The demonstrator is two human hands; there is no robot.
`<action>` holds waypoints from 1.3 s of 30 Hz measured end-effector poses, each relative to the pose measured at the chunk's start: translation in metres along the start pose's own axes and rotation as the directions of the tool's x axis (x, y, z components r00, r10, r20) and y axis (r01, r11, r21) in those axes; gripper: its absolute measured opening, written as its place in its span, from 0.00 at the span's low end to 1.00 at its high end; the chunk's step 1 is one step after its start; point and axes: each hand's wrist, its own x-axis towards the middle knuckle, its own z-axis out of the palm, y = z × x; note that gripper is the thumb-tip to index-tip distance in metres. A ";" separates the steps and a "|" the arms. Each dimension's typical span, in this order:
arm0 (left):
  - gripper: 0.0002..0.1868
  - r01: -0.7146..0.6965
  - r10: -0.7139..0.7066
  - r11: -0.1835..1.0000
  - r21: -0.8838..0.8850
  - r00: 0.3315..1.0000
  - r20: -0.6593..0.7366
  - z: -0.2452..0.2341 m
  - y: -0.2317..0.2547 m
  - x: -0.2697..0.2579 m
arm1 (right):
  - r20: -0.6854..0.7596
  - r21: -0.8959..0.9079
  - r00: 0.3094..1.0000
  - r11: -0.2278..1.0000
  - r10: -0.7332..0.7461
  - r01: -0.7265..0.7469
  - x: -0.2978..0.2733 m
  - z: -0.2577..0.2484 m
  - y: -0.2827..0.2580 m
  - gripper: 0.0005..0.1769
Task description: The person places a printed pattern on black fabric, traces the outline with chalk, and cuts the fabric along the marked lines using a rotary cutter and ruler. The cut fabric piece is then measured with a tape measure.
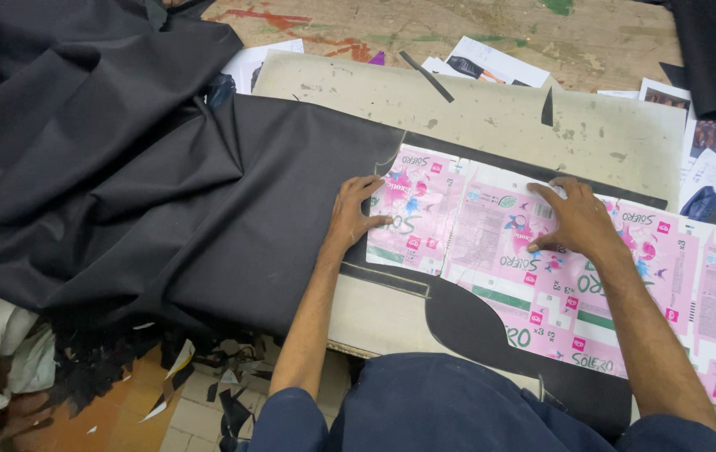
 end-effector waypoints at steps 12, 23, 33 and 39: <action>0.43 0.010 -0.010 1.000 -0.015 1.000 0.011 -0.002 0.001 -0.004 | 0.007 -0.021 1.000 1.000 0.018 -0.018 -0.003 0.001 -0.002 0.69; 0.42 0.031 -0.031 0.999 -0.020 0.999 0.014 0.000 -0.002 -0.005 | 0.031 -0.030 0.999 0.999 0.039 -0.038 -0.003 0.000 -0.005 0.70; 0.43 0.039 -0.038 0.999 -0.015 0.999 0.020 0.002 -0.005 -0.005 | 0.026 -0.024 0.999 0.999 0.025 -0.025 -0.004 0.003 -0.004 0.69; 0.42 0.024 -0.023 0.999 -0.037 1.000 0.019 -0.003 0.001 -0.006 | 0.008 -0.019 1.000 1.000 0.010 -0.010 -0.004 0.001 -0.004 0.69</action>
